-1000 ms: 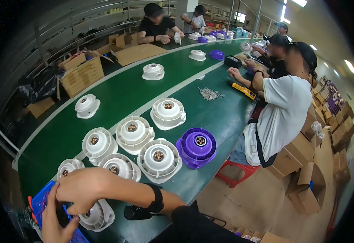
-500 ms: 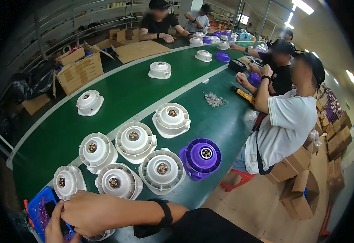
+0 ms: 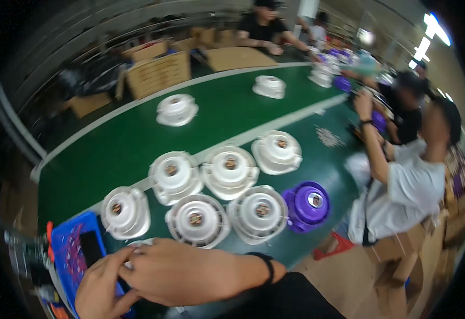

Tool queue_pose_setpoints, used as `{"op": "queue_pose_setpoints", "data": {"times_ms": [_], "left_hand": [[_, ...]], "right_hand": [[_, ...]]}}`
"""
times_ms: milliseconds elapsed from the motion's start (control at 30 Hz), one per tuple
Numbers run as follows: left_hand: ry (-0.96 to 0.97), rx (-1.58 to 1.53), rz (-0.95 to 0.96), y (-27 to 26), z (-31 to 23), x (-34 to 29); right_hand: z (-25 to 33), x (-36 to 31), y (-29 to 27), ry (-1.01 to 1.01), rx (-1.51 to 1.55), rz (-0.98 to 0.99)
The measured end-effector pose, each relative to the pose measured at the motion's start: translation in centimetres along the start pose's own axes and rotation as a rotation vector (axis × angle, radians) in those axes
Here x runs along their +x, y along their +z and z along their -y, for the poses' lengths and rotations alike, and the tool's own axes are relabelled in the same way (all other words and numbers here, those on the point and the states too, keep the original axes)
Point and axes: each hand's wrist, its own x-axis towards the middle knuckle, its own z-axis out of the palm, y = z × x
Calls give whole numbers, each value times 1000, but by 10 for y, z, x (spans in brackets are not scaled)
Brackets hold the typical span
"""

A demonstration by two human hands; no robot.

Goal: The person assembles white and purple circular electronic components on a green workbench. They pick up white housings, insert them into purple bases, and occasionally inspect the internal wiring. The person also moves a cardboard box and handles a blue tray containing wires and a phone.

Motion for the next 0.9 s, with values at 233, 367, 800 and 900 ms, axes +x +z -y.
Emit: {"op": "queue_pose_setpoints", "data": {"times_ms": [233, 367, 800, 900], "left_hand": [[117, 190, -44, 9, 12, -1], [113, 158, 10, 9, 20, 4], [66, 108, 9, 21, 27, -5], [48, 125, 11, 27, 34, -2]], "right_hand": [[12, 19, -16, -10, -116, 317], [7, 22, -12, 18, -145, 326], [8, 24, -18, 66, -145, 391], [6, 25, -19, 82, -142, 365]]}}
